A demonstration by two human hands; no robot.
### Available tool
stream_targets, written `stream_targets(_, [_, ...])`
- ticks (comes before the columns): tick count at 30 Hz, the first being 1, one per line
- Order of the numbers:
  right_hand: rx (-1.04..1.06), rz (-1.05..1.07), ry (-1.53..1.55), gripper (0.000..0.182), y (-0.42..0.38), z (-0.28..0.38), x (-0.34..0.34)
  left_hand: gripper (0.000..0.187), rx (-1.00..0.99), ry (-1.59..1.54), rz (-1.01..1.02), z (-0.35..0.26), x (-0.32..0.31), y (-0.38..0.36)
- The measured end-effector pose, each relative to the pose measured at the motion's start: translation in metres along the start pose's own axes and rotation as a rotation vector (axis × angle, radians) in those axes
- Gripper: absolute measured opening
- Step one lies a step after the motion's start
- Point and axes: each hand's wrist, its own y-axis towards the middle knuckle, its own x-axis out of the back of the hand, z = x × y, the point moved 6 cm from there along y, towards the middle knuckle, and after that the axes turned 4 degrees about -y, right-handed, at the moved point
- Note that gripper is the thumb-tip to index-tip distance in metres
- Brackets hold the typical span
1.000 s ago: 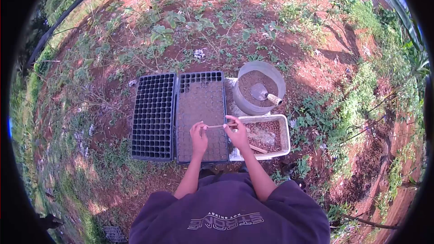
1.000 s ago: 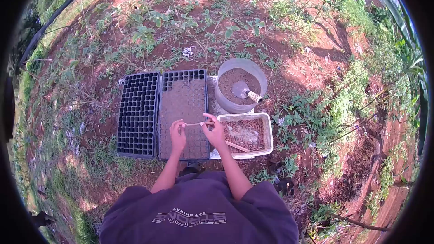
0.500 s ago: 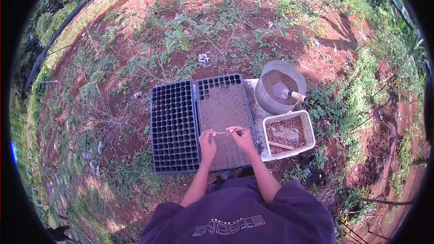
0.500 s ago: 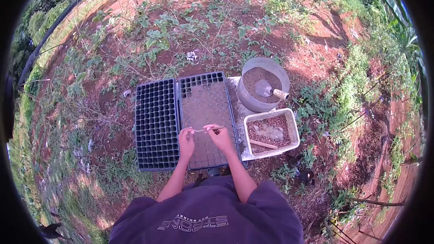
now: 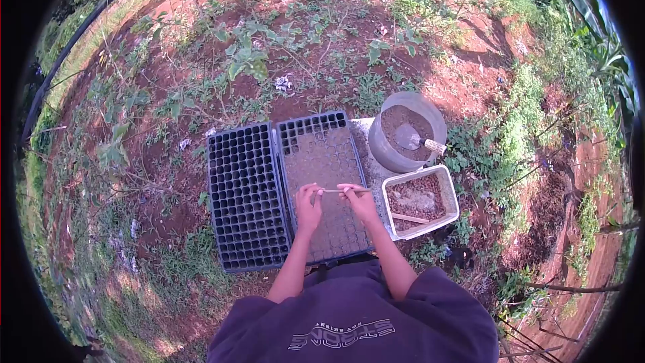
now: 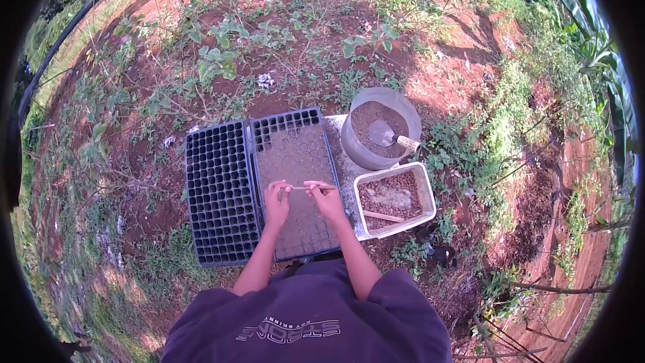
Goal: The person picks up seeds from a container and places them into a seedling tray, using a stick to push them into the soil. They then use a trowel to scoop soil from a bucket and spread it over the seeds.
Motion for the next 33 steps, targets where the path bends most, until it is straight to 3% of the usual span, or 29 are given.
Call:
stream_targets(2, [-0.039, -0.011, 0.002, 0.02, 0.007, -0.002, 0.001, 0.011, 0.032, 0.01, 0.042, 0.006, -0.002, 0.003])
stream_targets(5, [0.062, -0.039, -0.016, 0.019, 0.026, -0.002, 0.005, 0.016, 0.051, 0.001, 0.064, 0.014, -0.007, 0.02])
stream_targets(7, [0.165, -0.106, -0.201, 0.017, 0.041, 0.0, 0.015, 0.016, 0.064, 0.033, 0.068, 0.015, -0.012, 0.037])
stream_targets(11, [0.08, -0.189, -0.239, 0.017, 0.072, 0.004, 0.028, 0.021, -0.019, 0.188, 0.146, 0.025, -0.033, 0.068])
stream_targets(13, [0.414, -0.373, -0.548, 0.019, 0.081, 0.028, 0.032, 0.026, 0.006, 0.227, 0.207, 0.03, -0.045, 0.085])
stream_targets(16, [0.446, -0.343, -0.633, 0.023, 0.108, 0.022, 0.033, 0.036, 0.04, 0.358, 0.314, 0.035, -0.062, 0.1])
stream_targets(23, [0.402, -0.357, -0.644, 0.027, 0.145, 0.008, 0.028, 0.055, 0.001, 0.625, 0.397, 0.053, -0.093, 0.124])
stream_targets(26, [0.319, -0.342, -0.642, 0.029, 0.156, 0.001, 0.026, 0.057, -0.004, 0.656, 0.405, 0.053, -0.1, 0.122])
stream_targets(33, [0.338, -0.348, -0.612, 0.03, 0.164, -0.005, 0.025, 0.055, -0.001, 0.679, 0.366, 0.053, -0.102, 0.122])
